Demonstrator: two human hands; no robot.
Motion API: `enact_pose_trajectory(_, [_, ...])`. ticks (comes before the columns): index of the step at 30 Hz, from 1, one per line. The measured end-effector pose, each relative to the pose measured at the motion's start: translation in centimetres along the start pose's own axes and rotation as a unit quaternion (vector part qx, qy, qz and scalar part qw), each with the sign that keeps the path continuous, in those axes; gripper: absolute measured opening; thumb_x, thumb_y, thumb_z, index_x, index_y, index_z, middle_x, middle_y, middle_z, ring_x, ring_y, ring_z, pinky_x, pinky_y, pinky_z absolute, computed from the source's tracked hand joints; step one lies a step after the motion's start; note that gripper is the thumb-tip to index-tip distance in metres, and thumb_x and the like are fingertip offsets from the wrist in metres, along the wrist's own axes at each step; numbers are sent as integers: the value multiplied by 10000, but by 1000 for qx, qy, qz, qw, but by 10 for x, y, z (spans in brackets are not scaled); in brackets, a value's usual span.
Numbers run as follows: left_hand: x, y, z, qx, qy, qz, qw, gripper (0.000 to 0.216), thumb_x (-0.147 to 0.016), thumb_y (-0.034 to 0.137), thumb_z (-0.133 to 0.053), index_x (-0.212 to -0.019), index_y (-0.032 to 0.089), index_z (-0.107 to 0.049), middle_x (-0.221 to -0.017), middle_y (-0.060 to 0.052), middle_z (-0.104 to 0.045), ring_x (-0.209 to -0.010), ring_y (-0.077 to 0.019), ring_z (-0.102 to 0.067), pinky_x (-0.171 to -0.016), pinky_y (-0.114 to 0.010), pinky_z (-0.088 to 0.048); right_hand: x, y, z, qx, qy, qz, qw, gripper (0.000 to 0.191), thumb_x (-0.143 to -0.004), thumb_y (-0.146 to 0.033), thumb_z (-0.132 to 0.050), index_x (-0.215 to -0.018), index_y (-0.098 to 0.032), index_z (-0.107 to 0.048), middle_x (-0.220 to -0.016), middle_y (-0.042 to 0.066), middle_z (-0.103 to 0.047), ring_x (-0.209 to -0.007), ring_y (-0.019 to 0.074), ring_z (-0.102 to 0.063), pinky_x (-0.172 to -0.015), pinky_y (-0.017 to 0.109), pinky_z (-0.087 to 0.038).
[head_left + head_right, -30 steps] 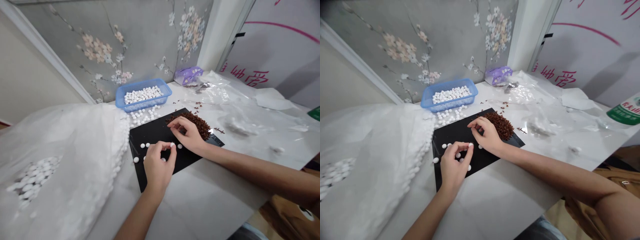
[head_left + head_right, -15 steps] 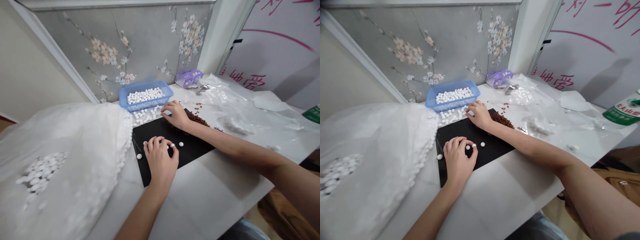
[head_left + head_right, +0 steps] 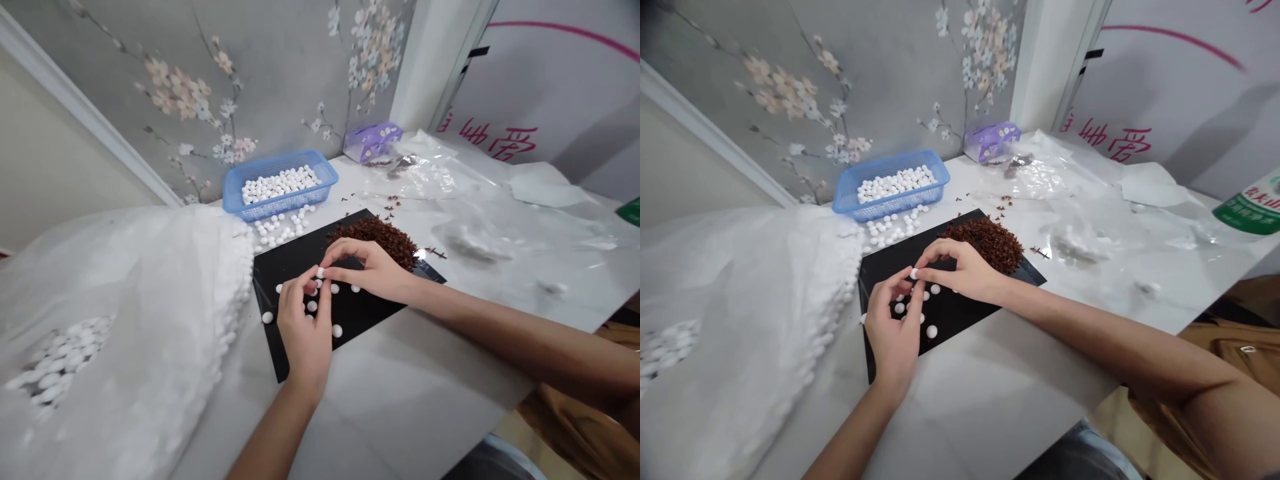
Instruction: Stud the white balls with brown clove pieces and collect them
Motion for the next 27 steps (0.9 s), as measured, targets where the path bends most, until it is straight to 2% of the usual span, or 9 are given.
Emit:
enact_pose_trajectory(1, [-1, -1, 0, 3, 1, 8, 1000, 169, -821, 247, -579, -987, 225, -603, -860, -15, -569, -775, -130, -554, -714, -251, -455, -1, 2, 3, 7, -2, 11, 1000, 100, -795, -279, -625, -824, -186, -648, -864, 40, -642, -839, 155, -596, -777, 313, -469])
enact_pose_trajectory(3, [-1, -3, 0, 18, 4, 35, 999, 133, -818, 267, -583, -942, 225, -605, -888, -18, -566, -755, -123, -554, -680, -242, -457, -3, 5, 14, 61, 32, 50, 996, 82, -818, -253, -598, -831, -194, -652, -860, 41, -648, -846, 161, -591, -796, 327, -461])
enact_pose_trajectory(6, [0, -8, -4, 59, -11, 93, 994, 141, -813, 312, -584, -922, 222, -590, -930, -24, -592, -772, -126, -577, -678, -246, -469, -6, 13, 30, 235, 95, 107, 961, 112, -842, -219, -557, -859, -203, -667, -870, 54, -650, -878, 192, -561, -836, 378, -417])
enact_pose_trajectory(8, [2, -10, -7, 79, -32, 120, 989, 148, -811, 328, -583, -914, 222, -589, -906, -21, -618, -785, -133, -590, -689, -251, -472, -8, 22, 32, 335, 69, 110, 933, 161, -853, -210, -532, -934, -208, -671, -932, 63, -645, -912, 213, -536, -844, 398, -389])
enact_pose_trajectory(11, [3, -9, -8, 85, -42, 124, 988, 140, -803, 336, -590, -886, 225, -602, -865, -13, -636, -779, -135, -590, -681, -248, -465, -11, 33, 29, 411, 17, 87, 908, 209, -855, -247, -535, -1020, -215, -659, -1029, 71, -627, -974, 236, -501, -837, 399, -366])
enact_pose_trajectory(14, [3, -7, -8, 81, -45, 117, 989, 139, -797, 337, -592, -878, 225, -612, -839, -9, -637, -762, -130, -582, -655, -240, -455, -11, 35, 25, 432, -1, 72, 899, 171, -852, -267, -545, -951, -218, -675, -1030, 66, -629, -989, 241, -491, -834, 396, -345])
enact_pose_trajectory(21, [3, -8, -9, 80, -59, 118, 988, 140, -799, 338, -591, -883, 228, -608, -832, -7, -633, -743, -127, -571, -630, -235, -445, -12, 35, 24, 419, -19, 60, 906, 98, -837, -193, -533, -784, -197, -615, -935, 48, -651, -909, 225, -512, -796, 376, -337])
enact_pose_trajectory(24, [2, -8, -9, 77, -58, 115, 989, 135, -795, 336, -596, -878, 230, -610, -819, 1, -633, -734, -125, -571, -644, -239, -444, -11, 32, 25, 395, -3, 62, 917, 104, -852, -170, -484, -794, -188, -569, -878, 50, -655, -857, 212, -522, -783, 367, -353])
enact_pose_trajectory(27, [2, -9, -9, 75, -57, 117, 989, 141, -790, 342, -599, -875, 231, -615, -819, 4, -637, -733, -122, -575, -652, -238, -444, -10, 26, 27, 328, 36, 62, 942, 100, -856, -155, -456, -800, -185, -533, -819, 40, -648, -776, 183, -542, -768, 346, -389])
Point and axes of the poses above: each hand's wrist, its own x-axis away from the middle knuckle, its own z-axis out of the back of the hand, y = z × x, the point moved 5 cm from there along -x, towards the middle knuckle
